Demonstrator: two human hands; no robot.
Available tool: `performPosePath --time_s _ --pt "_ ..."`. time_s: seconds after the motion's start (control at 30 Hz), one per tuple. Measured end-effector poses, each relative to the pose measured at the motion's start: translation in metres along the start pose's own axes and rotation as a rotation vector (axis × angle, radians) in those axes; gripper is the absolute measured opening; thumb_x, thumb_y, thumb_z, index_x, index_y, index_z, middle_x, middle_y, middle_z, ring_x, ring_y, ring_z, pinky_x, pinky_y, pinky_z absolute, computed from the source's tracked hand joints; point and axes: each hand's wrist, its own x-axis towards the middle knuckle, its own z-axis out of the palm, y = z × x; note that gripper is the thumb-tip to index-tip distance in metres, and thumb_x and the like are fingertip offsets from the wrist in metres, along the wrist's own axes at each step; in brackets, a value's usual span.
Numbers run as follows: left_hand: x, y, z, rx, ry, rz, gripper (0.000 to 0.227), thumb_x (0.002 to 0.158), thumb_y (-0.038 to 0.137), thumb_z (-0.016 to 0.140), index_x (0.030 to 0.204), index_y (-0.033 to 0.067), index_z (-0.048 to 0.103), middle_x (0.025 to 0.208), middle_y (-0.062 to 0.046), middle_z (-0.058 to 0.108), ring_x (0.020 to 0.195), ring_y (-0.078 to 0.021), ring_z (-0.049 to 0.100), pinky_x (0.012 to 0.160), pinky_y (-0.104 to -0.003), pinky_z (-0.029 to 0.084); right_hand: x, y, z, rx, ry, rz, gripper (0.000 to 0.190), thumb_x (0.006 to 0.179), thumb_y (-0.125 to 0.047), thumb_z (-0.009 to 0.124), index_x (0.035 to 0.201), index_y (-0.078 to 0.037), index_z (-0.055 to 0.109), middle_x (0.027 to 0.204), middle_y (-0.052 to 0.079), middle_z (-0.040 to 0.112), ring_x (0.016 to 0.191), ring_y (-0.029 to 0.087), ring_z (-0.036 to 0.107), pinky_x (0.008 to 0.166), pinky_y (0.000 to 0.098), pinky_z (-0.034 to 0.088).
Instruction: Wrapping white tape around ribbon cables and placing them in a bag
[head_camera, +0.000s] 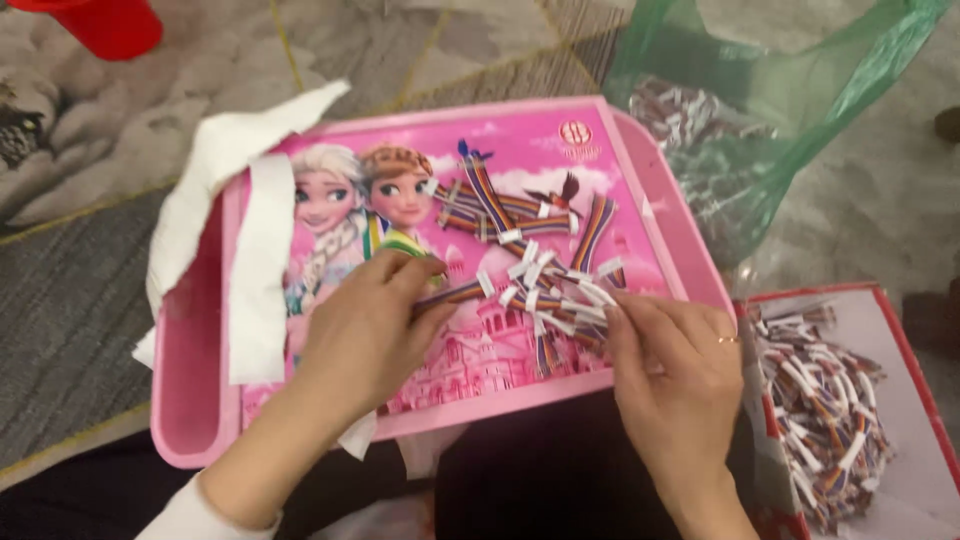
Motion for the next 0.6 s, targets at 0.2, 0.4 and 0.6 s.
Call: performPosePath --time_s 0.2,0.4,0.6 --pt "0.001 0.015 -0.023 -0.211 -0.147 -0.172 0.013 0.075 0.022 0.067 0.082 0.0112 0.07 0.06 0.001 0.067 0.048 -0.0151 0.057 0.048 -0.029 0.042 -0.001 -0.007 0.004 -0.019 0.01 -0.004 0.032 0.076 -0.008 0.072 0.107 -0.005 0.068 0.109 0.015 0.056 0.094 0.027 0.05 0.087 0.0366 0.037" --pt "-0.044 0.037 -0.036 -0.929 -0.148 -0.436 0.016 0.073 0.009 0.072 0.081 -0.0016 0.081 0.061 -0.006 0.076 0.05 -0.0097 0.064 0.047 -0.019 0.05 -0.049 -0.045 0.033 1.049 -0.342 0.825 0.036 0.077 -0.008 0.065 0.111 0.006 0.068 0.097 0.014 0.077 0.079 0.015 0.069 0.071 0.0245 0.056" --pt "-0.07 0.0 -0.016 -0.933 0.004 -0.051 0.009 0.068 0.006 0.077 0.074 0.0004 0.081 0.075 -0.003 0.063 0.058 -0.0093 0.054 0.048 -0.02 0.041 -0.041 -0.043 0.028 1.811 -0.863 1.163 0.023 0.087 -0.01 0.057 0.098 0.01 0.062 0.075 0.017 0.062 0.072 0.021 0.059 0.068 0.0289 0.045"
